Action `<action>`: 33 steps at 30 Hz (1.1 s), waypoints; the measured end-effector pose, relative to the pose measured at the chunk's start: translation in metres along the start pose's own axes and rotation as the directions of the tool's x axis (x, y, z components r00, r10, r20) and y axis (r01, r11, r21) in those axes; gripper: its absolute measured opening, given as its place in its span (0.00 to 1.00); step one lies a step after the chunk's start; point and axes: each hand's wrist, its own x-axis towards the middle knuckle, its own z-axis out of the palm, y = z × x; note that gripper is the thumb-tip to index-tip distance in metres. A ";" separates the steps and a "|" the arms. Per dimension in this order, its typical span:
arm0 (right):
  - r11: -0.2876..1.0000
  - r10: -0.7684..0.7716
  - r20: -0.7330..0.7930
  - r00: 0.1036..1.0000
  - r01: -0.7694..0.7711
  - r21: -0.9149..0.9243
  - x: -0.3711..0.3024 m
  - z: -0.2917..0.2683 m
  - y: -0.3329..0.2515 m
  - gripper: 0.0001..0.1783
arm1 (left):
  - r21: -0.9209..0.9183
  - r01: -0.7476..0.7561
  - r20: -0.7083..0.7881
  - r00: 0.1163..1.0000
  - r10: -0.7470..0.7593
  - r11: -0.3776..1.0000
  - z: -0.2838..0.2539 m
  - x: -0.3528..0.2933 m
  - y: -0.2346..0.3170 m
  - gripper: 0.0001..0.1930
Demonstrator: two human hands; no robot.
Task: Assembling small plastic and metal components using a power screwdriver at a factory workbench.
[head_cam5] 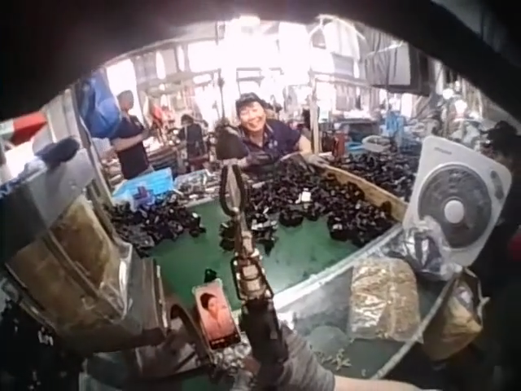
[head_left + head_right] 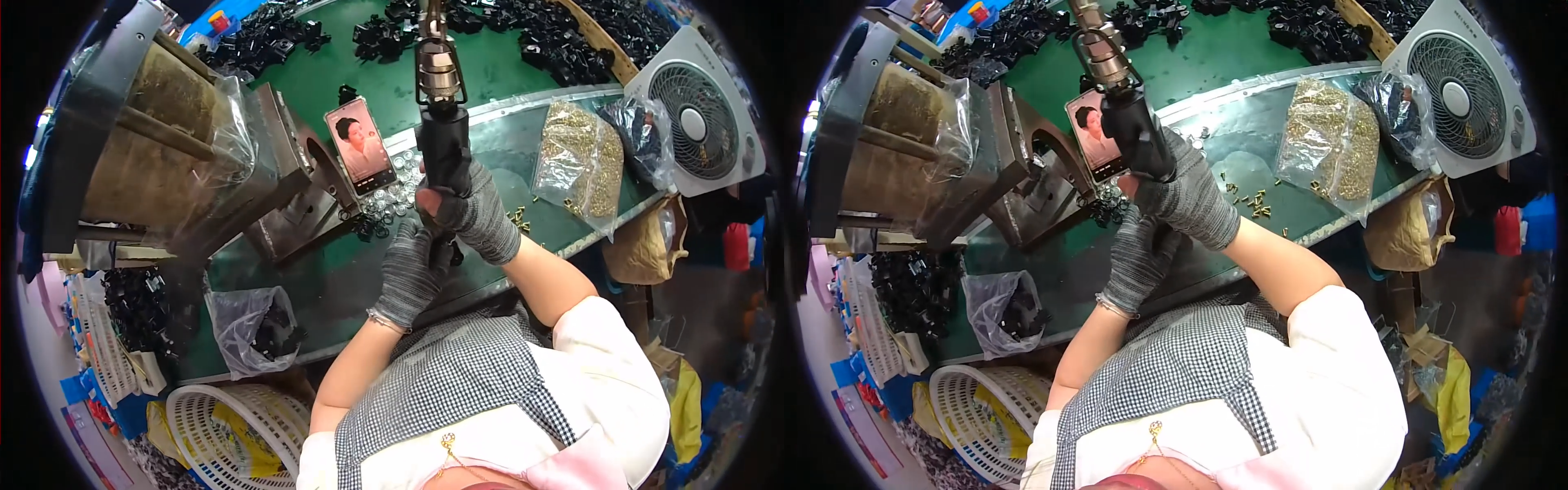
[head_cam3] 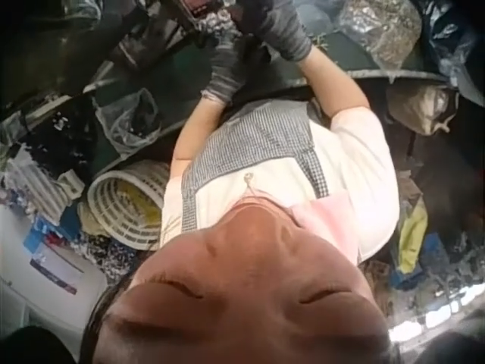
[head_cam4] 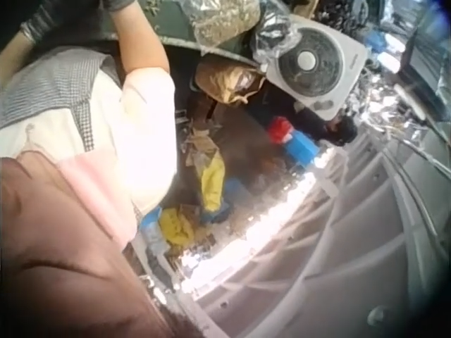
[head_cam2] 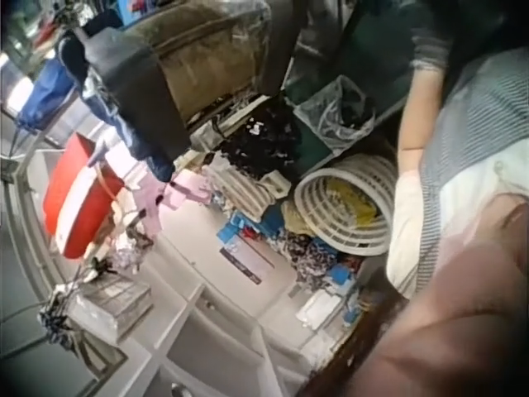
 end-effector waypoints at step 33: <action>0.999 -0.017 -0.018 1.000 0.016 -0.037 -0.006 0.003 0.006 0.25 | -0.037 -0.051 -0.001 0.999 0.051 0.998 0.001 -0.004 0.001 0.15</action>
